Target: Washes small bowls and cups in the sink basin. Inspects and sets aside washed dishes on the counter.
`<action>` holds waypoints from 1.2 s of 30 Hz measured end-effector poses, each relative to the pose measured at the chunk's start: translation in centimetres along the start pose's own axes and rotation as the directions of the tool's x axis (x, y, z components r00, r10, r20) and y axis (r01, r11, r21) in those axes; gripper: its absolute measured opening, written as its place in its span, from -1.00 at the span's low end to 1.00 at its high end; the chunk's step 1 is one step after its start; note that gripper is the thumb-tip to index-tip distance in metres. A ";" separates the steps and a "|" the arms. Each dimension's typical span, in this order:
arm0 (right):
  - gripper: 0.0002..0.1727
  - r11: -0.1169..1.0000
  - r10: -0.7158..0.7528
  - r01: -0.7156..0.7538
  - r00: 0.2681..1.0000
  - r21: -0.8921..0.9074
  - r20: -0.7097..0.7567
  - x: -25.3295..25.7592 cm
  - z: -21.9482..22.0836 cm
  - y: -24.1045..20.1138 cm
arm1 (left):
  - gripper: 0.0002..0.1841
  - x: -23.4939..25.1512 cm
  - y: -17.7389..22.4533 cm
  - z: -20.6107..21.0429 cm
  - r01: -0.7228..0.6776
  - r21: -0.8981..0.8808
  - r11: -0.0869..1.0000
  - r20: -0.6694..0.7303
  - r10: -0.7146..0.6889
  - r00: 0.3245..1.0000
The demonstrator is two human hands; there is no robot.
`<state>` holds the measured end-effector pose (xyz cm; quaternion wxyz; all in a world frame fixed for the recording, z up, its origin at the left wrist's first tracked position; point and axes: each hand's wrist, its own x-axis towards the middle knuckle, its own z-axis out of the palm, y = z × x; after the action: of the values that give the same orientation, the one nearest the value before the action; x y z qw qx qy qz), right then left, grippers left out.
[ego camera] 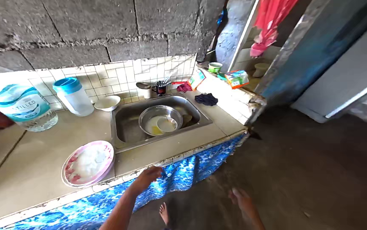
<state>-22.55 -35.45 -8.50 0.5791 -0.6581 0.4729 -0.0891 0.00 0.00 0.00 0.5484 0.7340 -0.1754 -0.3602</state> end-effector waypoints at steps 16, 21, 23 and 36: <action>-0.49 0.243 -0.025 0.759 0.627 -0.604 0.778 13.1 31.8 -30.6 | -0.52 19.2 9.3 -10.5 -0.077 -0.426 0.902 -0.416 -0.119 0.902; -0.57 0.054 0.163 0.791 0.595 -0.609 0.787 13.6 34.8 -31.0 | -0.51 20.4 8.5 -10.0 0.006 -0.447 0.895 -0.460 -0.235 0.856; -0.56 0.031 0.171 0.814 0.567 -0.579 0.806 13.6 35.0 -31.2 | -0.51 20.5 8.2 -9.9 0.033 -0.448 0.893 -0.470 -0.267 0.841; -0.60 0.693 -0.248 0.653 0.613 -0.305 0.750 17.2 33.4 -31.3 | -0.28 27.1 7.4 -6.8 0.188 0.041 0.981 -0.523 -0.139 0.841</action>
<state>25.16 -28.95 0.16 0.4451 -0.8833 0.0503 0.1384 24.33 -15.57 -1.29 0.5087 0.8401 0.0256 -0.1868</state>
